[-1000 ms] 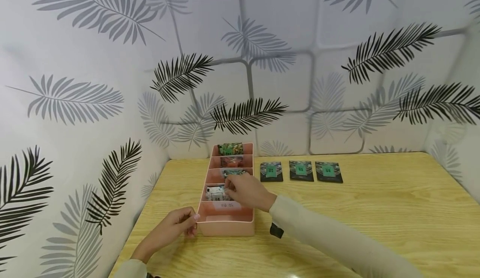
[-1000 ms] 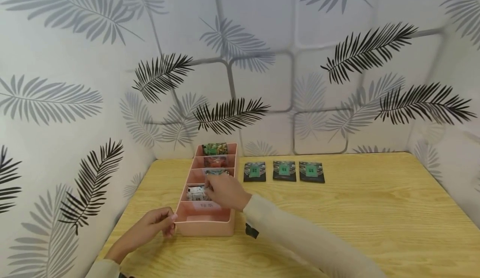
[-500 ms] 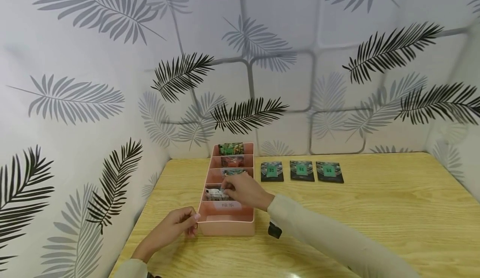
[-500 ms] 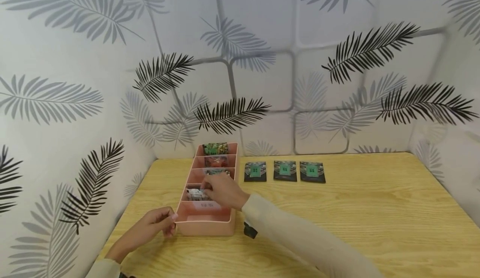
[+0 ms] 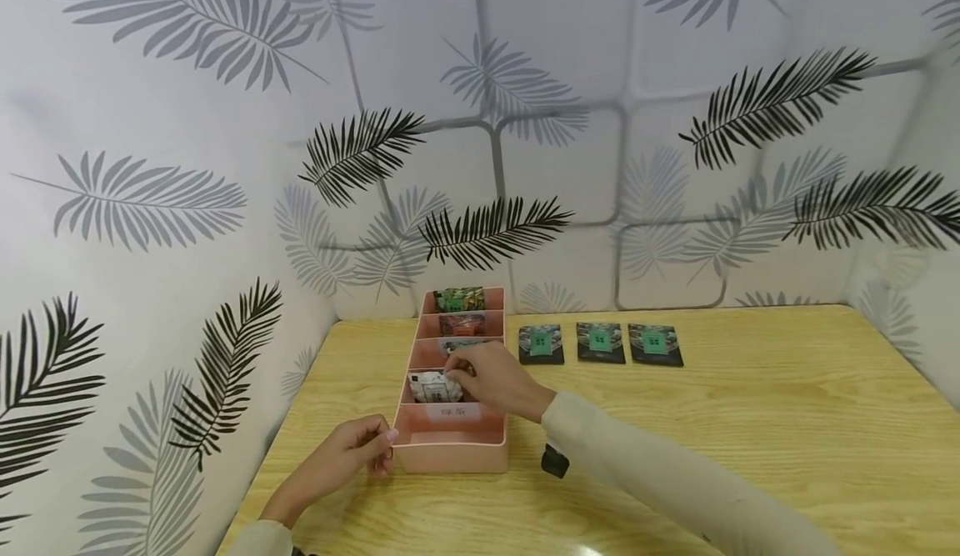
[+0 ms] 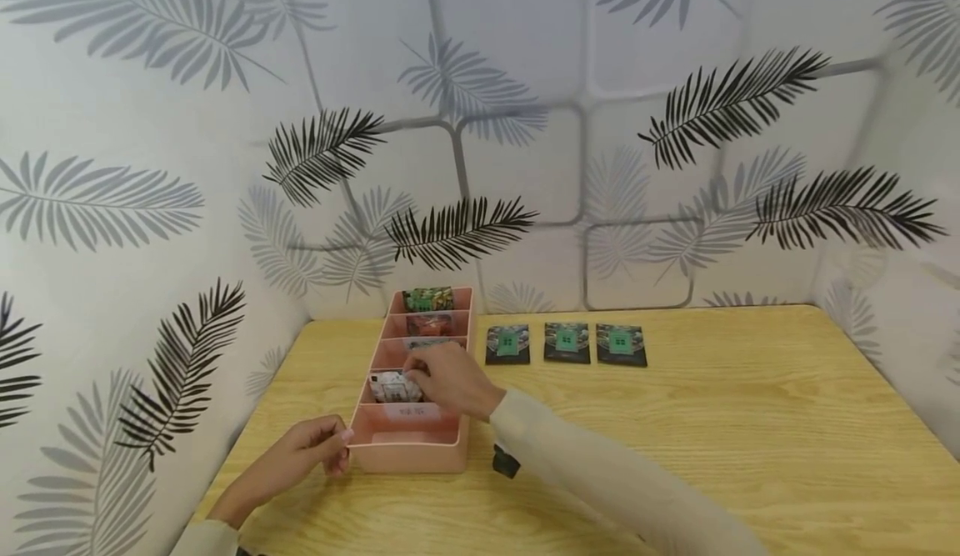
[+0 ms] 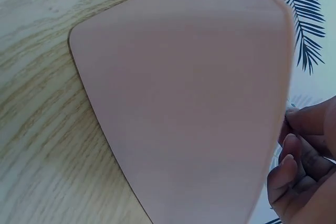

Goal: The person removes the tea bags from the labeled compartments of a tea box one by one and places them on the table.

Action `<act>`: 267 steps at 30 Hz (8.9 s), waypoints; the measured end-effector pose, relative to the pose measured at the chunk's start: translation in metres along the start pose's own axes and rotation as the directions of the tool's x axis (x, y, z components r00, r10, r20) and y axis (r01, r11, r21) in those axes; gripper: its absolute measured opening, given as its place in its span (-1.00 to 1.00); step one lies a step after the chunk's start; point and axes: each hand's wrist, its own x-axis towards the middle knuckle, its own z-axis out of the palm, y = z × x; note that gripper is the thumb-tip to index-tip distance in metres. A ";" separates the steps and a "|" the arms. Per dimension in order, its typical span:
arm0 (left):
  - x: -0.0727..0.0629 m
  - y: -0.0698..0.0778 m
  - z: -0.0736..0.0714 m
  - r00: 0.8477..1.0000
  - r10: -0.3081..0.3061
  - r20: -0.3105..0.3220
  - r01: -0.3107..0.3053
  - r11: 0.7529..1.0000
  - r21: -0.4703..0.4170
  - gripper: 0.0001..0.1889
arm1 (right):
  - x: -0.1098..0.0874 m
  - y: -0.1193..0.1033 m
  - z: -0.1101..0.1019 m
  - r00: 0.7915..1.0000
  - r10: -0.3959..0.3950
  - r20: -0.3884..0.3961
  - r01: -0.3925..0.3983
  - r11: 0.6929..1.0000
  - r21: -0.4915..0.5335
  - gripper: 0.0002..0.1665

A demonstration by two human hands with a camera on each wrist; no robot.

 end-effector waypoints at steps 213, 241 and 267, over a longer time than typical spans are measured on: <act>-0.002 0.002 -0.001 1.000 -0.008 -0.007 0.008 0.999 0.049 -0.65 | -0.052 0.110 -0.125 0.947 0.216 -0.239 -0.219 0.976 0.014 -0.78; -0.002 0.001 0.001 1.000 0.019 0.003 -0.019 1.000 0.009 -0.66 | -0.004 0.052 -0.047 0.996 0.087 -0.023 -0.085 0.995 0.049 -0.80; -0.001 -0.002 0.000 0.999 0.031 0.007 -0.032 0.999 0.015 -0.66 | 0.013 0.045 -0.009 0.994 0.111 -0.013 -0.111 0.959 -0.260 -0.85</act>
